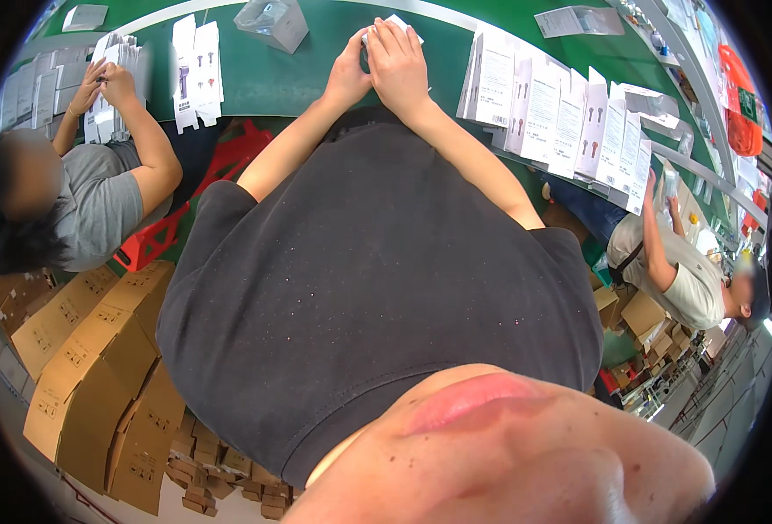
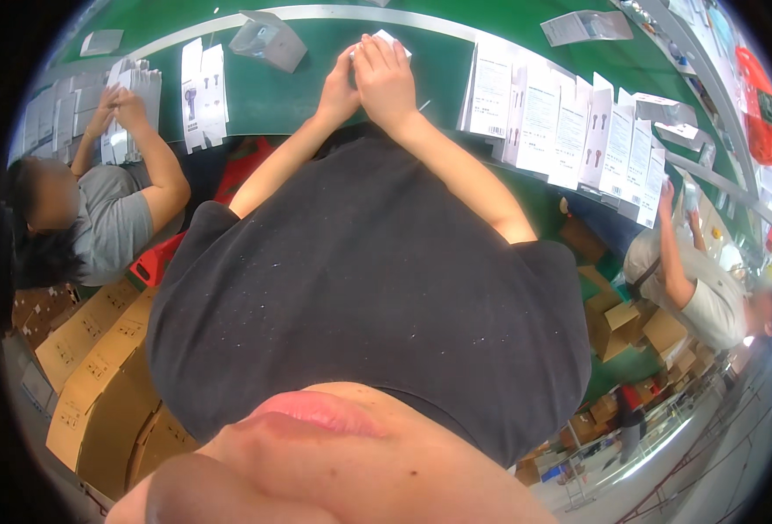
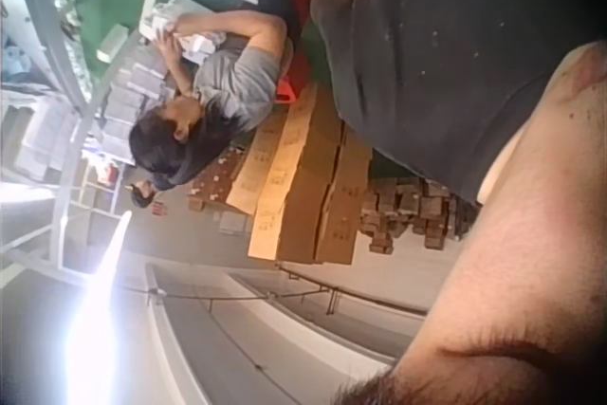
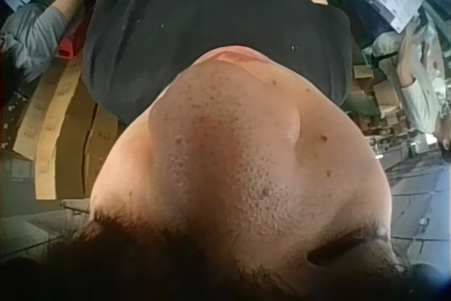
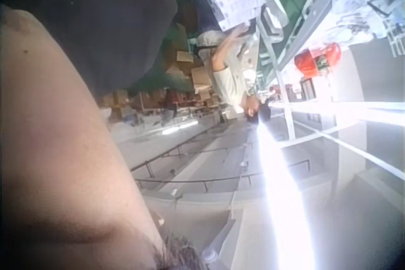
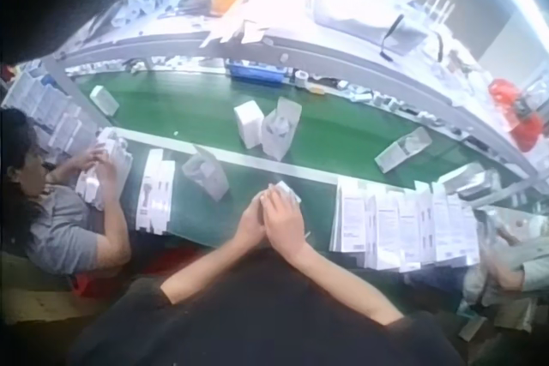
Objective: The recorder is folding small white cardboard boxes and stacking them on a factory assembly line.
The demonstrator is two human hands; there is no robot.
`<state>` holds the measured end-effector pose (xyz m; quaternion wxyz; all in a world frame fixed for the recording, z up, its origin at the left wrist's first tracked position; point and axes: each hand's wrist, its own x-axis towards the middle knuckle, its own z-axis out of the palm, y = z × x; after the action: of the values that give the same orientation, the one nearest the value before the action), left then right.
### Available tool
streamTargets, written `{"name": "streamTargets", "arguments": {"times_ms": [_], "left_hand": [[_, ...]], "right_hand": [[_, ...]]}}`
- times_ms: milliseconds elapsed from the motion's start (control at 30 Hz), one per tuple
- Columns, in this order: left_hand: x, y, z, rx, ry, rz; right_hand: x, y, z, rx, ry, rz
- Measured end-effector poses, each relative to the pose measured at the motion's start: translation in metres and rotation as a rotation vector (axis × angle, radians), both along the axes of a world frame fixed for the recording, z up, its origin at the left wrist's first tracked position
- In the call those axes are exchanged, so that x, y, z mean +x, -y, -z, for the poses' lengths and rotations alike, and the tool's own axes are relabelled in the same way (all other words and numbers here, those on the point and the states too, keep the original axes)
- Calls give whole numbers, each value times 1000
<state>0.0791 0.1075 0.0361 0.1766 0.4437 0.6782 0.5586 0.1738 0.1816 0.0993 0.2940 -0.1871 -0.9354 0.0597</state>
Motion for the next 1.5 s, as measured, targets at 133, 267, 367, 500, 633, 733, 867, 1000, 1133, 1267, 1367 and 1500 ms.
{"name": "streamTargets", "arguments": {"times_ms": [133, 267, 367, 500, 633, 733, 867, 1000, 1133, 1267, 1367, 1500], "left_hand": [[-5, 5, -5, -9, -72, 39], [-33, 8, -32, -12, -475, 63], [-64, 17, -53, 111, -827, -333], [-113, 35, -64, 133, -833, -835], [-161, 56, -6, -134, -296, -315], [-137, 41, -4, -67, 96, -326], [-122, 39, -22, -95, 163, -411], [-90, 27, -19, -42, 91, -541], [-37, 4, -10, 62, 38, -564], [-5, -16, -16, 222, 51, -364], [-1, -19, -12, 113, 342, -119], [6, -26, -16, 97, 317, -32]], "right_hand": [[8, 9, -5, 32, 76, 8], [14, -3, -3, 4, 131, -26], [20, -16, 4, -44, 103, 236], [12, -65, 25, -201, -152, 211], [-13, -116, 21, -201, -268, 190], [-24, -178, 34, -62, -284, 208], [-40, -218, 55, 44, -33, 265], [-41, -188, 13, 158, -58, 368], [-36, -93, -27, -764, -376, 1], [-13, -55, 25, -1027, -427, -15], [13, -64, 13, -1339, -335, 17], [29, -54, 40, -1415, -457, -26]]}}
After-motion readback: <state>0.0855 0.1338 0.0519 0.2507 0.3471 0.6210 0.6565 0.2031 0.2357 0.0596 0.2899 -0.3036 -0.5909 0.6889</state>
